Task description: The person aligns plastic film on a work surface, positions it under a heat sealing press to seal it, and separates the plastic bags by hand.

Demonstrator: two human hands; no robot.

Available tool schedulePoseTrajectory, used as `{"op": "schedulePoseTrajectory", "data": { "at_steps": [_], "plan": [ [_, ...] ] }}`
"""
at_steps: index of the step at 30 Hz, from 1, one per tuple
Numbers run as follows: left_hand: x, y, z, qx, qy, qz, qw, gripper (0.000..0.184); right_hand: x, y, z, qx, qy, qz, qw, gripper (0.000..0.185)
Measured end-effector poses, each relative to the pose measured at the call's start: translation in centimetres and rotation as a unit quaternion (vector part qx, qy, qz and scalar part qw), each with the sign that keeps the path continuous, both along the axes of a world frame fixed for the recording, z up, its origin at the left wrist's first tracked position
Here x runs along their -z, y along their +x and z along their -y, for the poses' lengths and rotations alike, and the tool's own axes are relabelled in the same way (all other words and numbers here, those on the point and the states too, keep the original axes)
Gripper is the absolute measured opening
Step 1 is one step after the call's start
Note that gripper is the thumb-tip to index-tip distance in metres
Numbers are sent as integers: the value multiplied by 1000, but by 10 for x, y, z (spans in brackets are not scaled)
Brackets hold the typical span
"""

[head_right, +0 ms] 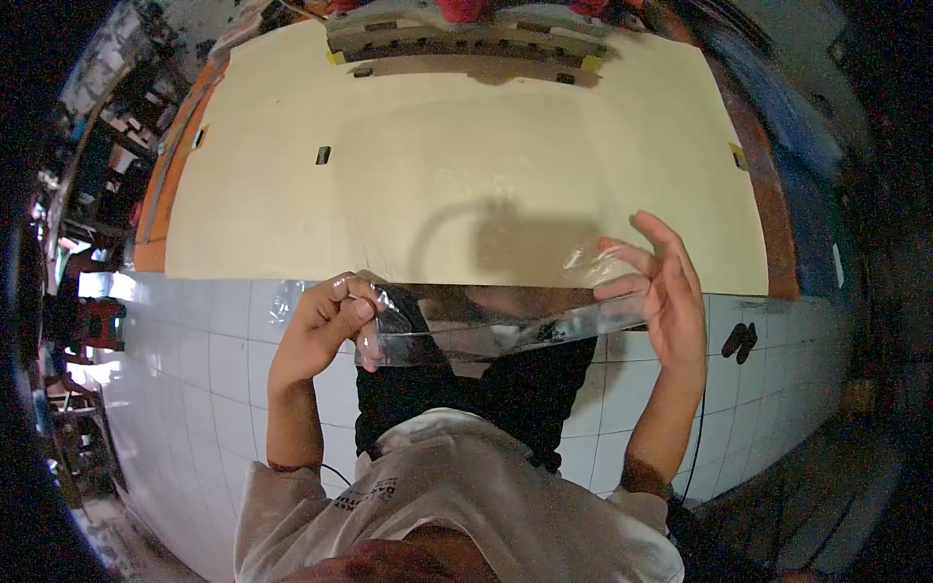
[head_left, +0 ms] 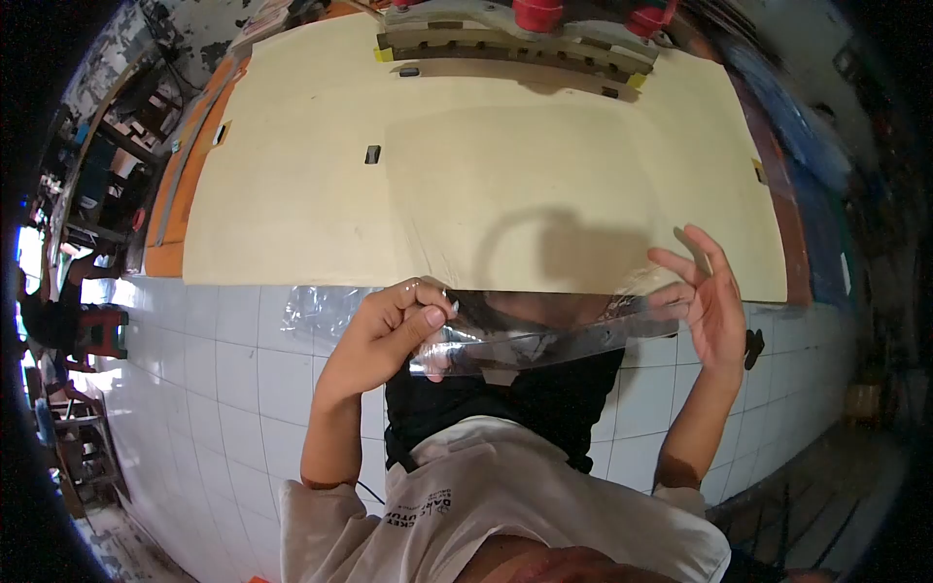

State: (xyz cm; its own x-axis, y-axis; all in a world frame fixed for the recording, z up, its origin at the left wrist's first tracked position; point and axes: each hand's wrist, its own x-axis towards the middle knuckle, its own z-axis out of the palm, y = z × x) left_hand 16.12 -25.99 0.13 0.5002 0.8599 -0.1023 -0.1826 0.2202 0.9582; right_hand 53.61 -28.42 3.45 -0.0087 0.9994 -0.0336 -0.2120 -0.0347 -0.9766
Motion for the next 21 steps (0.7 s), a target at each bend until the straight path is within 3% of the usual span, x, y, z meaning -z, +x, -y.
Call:
{"op": "schedulePoseTrajectory", "data": {
  "at_steps": [1, 3, 4, 11, 18, 21],
  "plan": [
    [1, 1, -2, -9, 18, -4, 1000, 13, -6, 3, -8, 2, 1, 1, 1000, 72],
    [-1, 0, -5, -4, 11, -11, 1000, 14, -18, 7, -24, -28, -31, 121, 992, 64],
    [-2, 0, -7, 0, 2, -19, 1000, 14, -24, 5, -33, -22, -45, 117, 992, 54],
    [-18, -5, -21, 5, 28, -47, 998, 15, -21, -6, -88, -42, -65, 159, 984, 42],
    [-22, -11, -32, -49, 42, -45, 997, 13, -12, -12, -90, 23, -27, 129, 991, 37],
    [-29, -9, -35, -83, 39, -63, 994, 19, -13, -15, -89, 52, -29, 49, 997, 38]
  ]
}}
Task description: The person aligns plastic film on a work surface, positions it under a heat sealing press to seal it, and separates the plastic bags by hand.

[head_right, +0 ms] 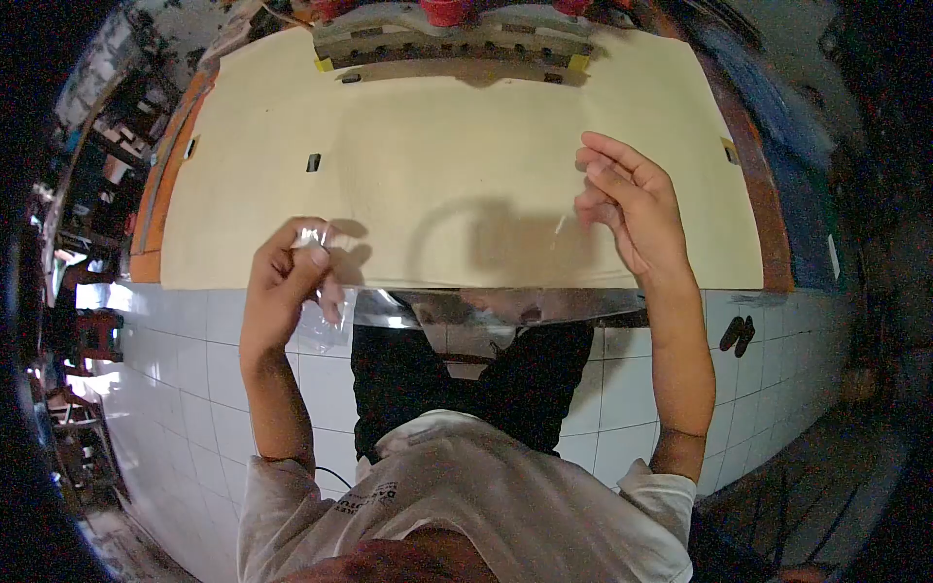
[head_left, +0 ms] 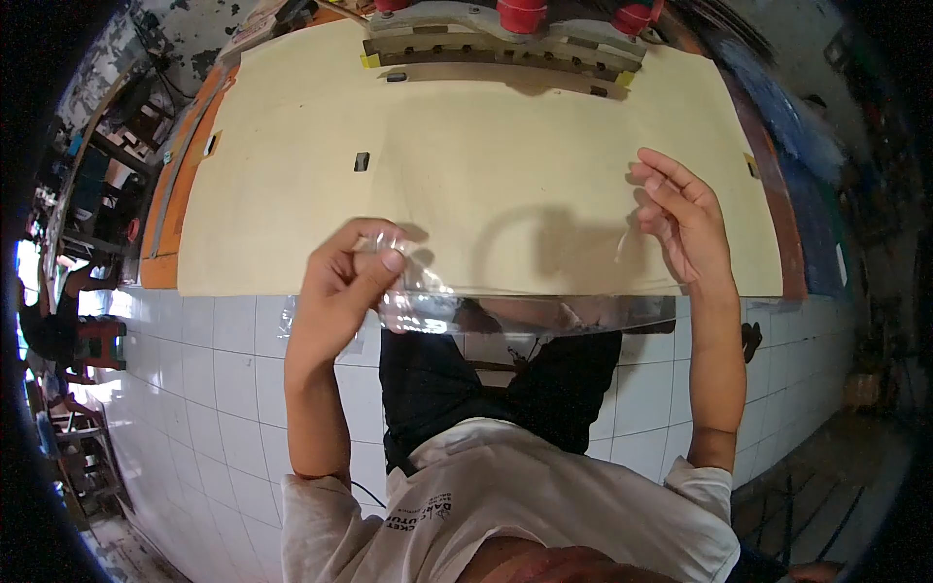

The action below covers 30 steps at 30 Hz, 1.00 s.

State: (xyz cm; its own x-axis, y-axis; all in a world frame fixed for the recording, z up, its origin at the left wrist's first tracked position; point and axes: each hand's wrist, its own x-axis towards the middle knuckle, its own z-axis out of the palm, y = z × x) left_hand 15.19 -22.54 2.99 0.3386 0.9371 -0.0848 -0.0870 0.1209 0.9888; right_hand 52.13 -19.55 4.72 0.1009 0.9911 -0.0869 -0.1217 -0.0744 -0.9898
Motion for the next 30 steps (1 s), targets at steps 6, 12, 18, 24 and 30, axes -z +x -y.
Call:
{"op": "schedulePoseTrajectory", "data": {
  "at_steps": [6, 12, 18, 24, 30],
  "plan": [
    [-13, 11, 13, -341, 342, -360, 798, 60, -1, -7, -7, 14, -31, -119, 992, 40],
    [-22, 62, 24, -23, 448, -394, 802, 90, -4, -27, -11, 33, -1, -152, 988, 43],
    [14, 86, 10, -109, 465, -362, 801, 44, -1, -36, -10, 62, 58, -239, 967, 42],
    [8, 86, 12, -153, 398, -298, 854, 29, 21, -29, -8, -74, 82, 70, 991, 39],
    [5, 85, 10, -147, 374, -293, 868, 27, 30, -44, -3, -140, 289, 534, 782, 45]
  ]
}}
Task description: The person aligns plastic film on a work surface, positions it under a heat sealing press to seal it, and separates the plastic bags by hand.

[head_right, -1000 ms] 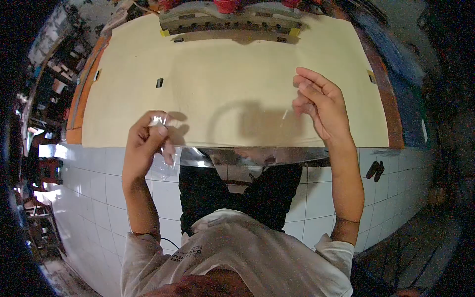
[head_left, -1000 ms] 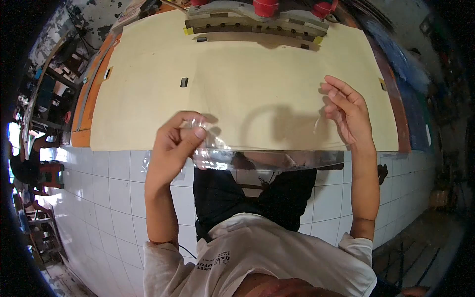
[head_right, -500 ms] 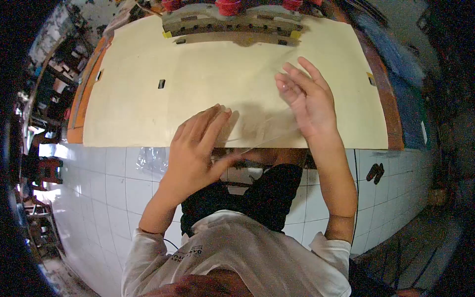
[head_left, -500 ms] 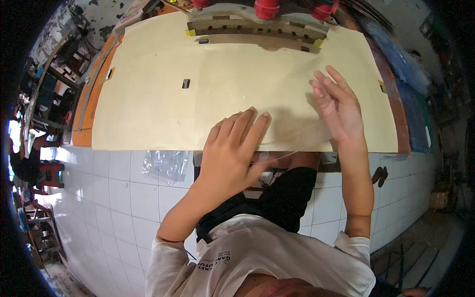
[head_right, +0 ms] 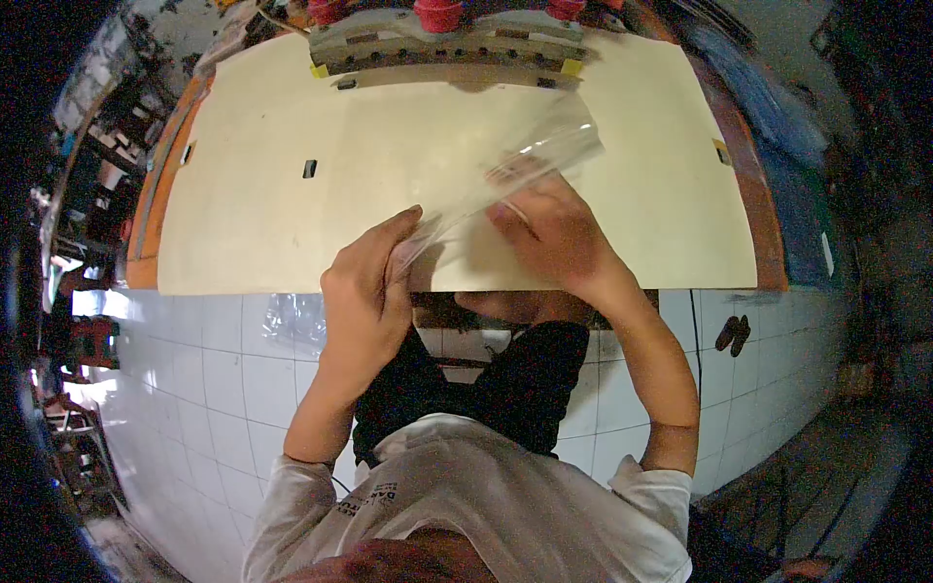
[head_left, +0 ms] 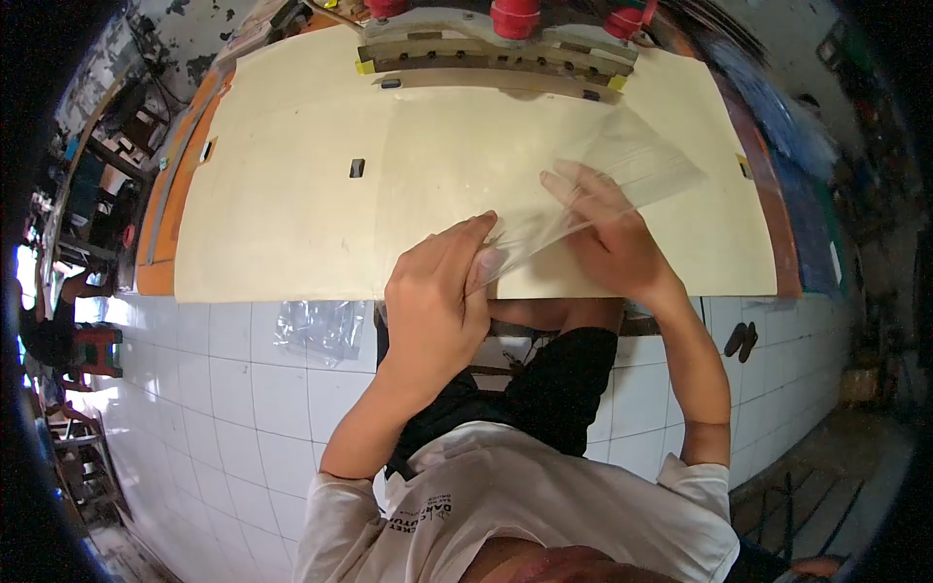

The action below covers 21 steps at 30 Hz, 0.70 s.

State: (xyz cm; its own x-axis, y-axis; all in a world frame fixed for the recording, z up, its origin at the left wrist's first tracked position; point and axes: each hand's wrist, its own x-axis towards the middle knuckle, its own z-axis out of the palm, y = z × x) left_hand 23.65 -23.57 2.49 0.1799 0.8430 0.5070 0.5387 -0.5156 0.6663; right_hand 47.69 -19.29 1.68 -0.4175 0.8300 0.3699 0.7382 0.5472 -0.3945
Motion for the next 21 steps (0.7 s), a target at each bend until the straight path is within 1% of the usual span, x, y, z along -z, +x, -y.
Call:
{"op": "schedulePoseTrajectory", "data": {
  "at_steps": [1, 3, 7, 8, 9, 13, 15, 16, 18, 19, 21],
  "plan": [
    [-1, 0, 0, 0, 0, 0, 1000, 27, -1, -3, 1, 0, 0, 0, 1000, 45],
    [-2, -2, 0, 5, -22, 4, 1000, 28, -5, -10, 3, 4, 25, 91, 996, 50],
    [-4, -2, 1, 9, -34, 19, 999, 28, -23, -20, 19, 4, 22, 123, 992, 51],
    [-4, -2, 1, 8, -34, 17, 999, 28, -29, -24, 26, 0, 12, 147, 989, 49],
    [-4, -2, 1, 7, -33, 16, 999, 29, -32, -26, 34, -3, 2, 171, 985, 52],
    [-2, -2, 0, 6, -19, 11, 1000, 29, -16, -30, 63, -44, 12, 184, 982, 55],
    [-2, -2, 0, 6, -24, 7, 1000, 29, 0, -33, 80, -74, 136, 165, 974, 45],
    [-2, -2, 0, 7, -24, 8, 1000, 29, 6, -33, 89, -74, 136, 165, 974, 45],
    [-2, -1, 0, 8, -20, 5, 1000, 28, 16, -34, 105, -203, 212, 153, 944, 26],
    [-1, -1, -1, 9, -18, 6, 1000, 28, 26, -36, 112, -202, 213, 154, 943, 26],
    [3, 0, -2, 3, 27, -4, 1000, 23, 43, -40, 121, -216, 154, 153, 952, 13]
  ]
}}
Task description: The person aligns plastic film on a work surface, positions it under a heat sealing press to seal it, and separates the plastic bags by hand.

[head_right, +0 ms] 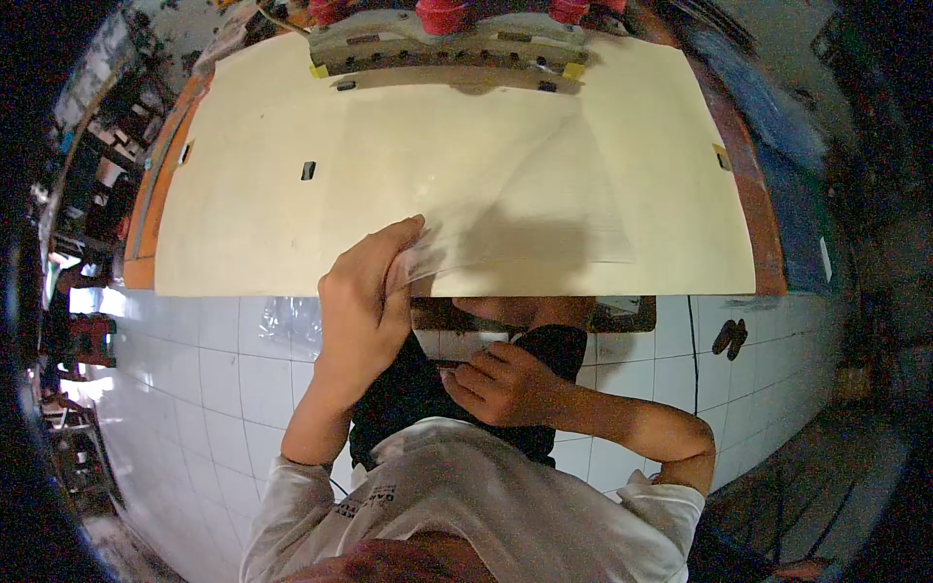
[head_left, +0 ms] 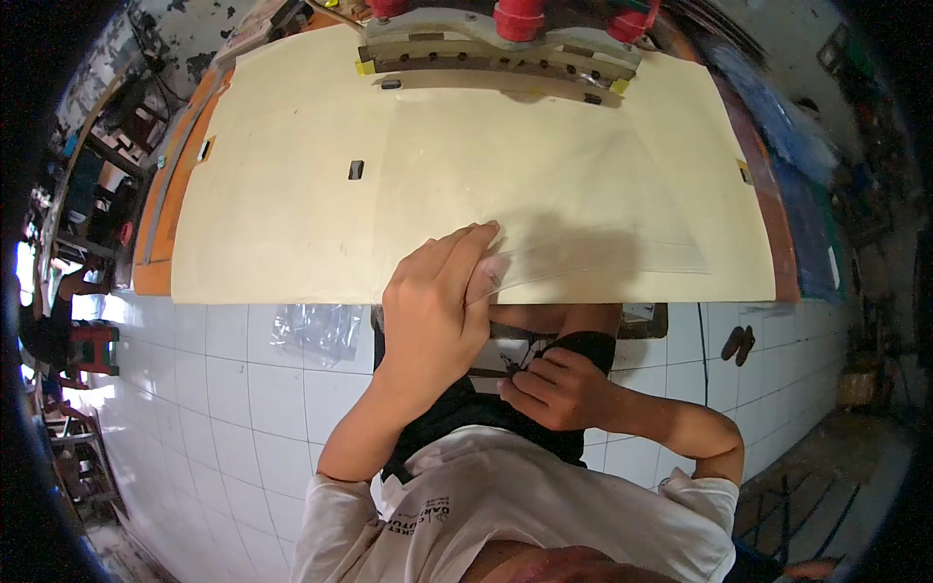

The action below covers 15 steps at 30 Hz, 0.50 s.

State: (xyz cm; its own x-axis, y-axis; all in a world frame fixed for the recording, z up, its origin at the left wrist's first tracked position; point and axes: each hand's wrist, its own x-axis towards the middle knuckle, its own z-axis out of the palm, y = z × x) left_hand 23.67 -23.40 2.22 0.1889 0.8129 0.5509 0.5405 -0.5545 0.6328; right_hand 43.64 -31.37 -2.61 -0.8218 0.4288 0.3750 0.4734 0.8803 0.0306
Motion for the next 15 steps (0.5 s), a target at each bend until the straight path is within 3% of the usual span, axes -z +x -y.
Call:
{"op": "schedulePoseTrajectory", "data": {
  "at_steps": [4, 6, 7, 9, 10, 12, 15],
  "plan": [
    [-2, -2, 0, 6, 0, -3, 1000, 24, 2, 3, -6, 10, -81, -30, 996, 17],
    [-3, -2, 1, 10, -4, -3, 1000, 25, -6, 6, -11, 46, -187, -142, 971, 14],
    [-3, -3, 1, 9, -3, -3, 1000, 25, -12, 7, -11, 44, -186, -141, 971, 14],
    [-4, -3, 1, 13, -17, 1, 1000, 25, -29, 8, -11, 104, -444, -318, 831, 36],
    [-5, -3, 1, 13, -15, 1, 1000, 25, -35, 13, -13, 103, -442, -318, 832, 36],
    [-6, -3, 1, 19, -25, 8, 999, 25, -48, 27, -23, 112, -590, -536, 593, 56],
    [-5, -4, 1, 23, -9, -9, 1000, 25, -70, 45, -45, 133, -550, -615, 549, 59]
  ]
}}
